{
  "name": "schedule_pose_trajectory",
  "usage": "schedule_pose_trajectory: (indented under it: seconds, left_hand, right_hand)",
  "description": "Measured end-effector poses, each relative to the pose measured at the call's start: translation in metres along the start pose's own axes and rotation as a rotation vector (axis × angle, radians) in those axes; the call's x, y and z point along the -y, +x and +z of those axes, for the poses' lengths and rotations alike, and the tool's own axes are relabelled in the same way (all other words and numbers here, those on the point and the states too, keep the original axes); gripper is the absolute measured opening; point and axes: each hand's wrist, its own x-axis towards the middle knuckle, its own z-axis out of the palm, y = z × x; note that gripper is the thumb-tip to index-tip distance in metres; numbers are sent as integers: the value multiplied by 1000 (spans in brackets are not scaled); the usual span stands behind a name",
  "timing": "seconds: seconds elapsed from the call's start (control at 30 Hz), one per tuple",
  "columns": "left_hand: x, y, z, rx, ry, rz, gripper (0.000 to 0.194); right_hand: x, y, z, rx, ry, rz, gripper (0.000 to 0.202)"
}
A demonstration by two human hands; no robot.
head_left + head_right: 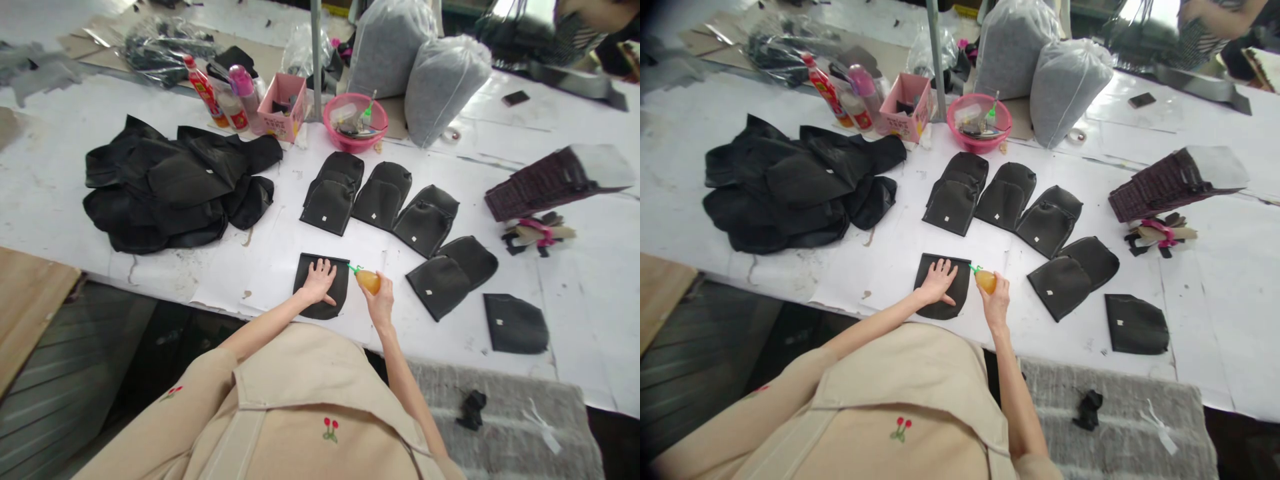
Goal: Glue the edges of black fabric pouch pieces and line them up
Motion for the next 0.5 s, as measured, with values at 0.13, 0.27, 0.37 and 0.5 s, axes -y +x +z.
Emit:
schedule_pose_trajectory:
  seconds: [0.13,0.27,0.37,0.5]
  left_hand:
    - [-2,-1,-3,12,2,-3,127]
    - [-4,-2,-6,25,12,-1,127]
    - [-4,-2,-5,28,24,0,127]
    - [-3,-1,-2,24,28,4,128]
  right_hand:
    - [2,1,-7,69,-40,-59,44]
    - [4,2,-11,108,-68,-105,40]
    - [6,5,-9,112,-72,-117,39]
    - [9,10,-8,131,-62,-130,36]
